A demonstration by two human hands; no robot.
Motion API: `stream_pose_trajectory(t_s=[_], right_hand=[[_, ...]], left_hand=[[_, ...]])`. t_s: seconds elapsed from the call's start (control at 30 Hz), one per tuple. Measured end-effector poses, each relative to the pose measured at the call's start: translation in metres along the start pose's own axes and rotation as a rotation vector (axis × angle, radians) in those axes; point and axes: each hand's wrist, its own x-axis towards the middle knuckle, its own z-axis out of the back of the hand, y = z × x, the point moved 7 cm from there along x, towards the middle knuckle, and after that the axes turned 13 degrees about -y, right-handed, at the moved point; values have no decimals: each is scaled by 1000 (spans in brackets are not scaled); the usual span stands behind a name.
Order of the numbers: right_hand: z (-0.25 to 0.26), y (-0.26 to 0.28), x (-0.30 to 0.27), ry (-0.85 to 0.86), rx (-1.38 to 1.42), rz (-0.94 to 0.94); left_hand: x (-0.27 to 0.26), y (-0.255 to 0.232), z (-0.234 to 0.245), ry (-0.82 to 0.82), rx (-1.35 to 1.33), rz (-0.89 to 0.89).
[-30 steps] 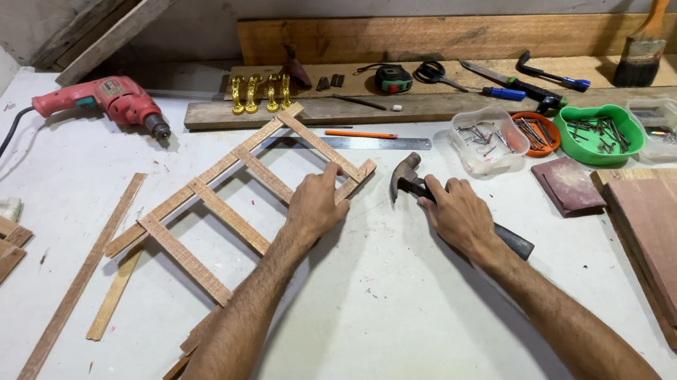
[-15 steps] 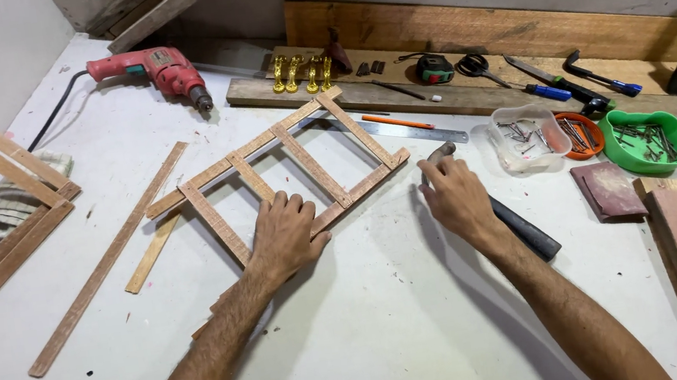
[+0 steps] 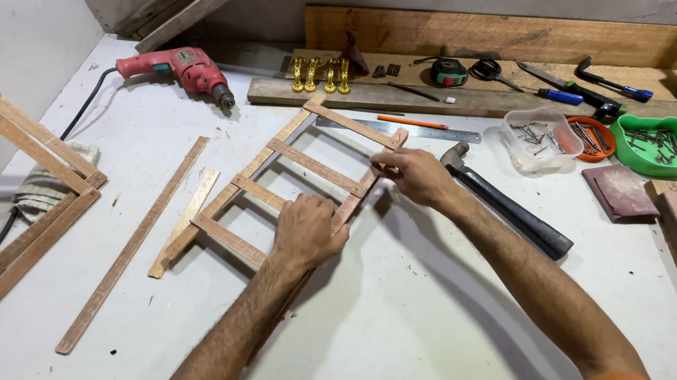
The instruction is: The person hammers nails into a small wooden ladder-like frame on a workbench, positioning thin wood strips and driving nails with a hammer. They then pick up loose wooden strips and sand their surfaces and edges by hand with a sanding block.
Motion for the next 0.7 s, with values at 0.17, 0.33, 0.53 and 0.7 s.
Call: stream_pose_trajectory(t_s=[0.17,0.33,0.53,0.7], right_hand=[[-15,3,33,-21,89,90],[-22,-2,36,-14,129,36],[-16,-25,12,54,165,-34],[-13,-40,-6,103,133,-69]], left_hand=[[6,-20,0,-98,65,123],[17,-26,-16,-52,119,271],[32,-34,-48,2,156,343],[52,-33,-73,20,42,396]])
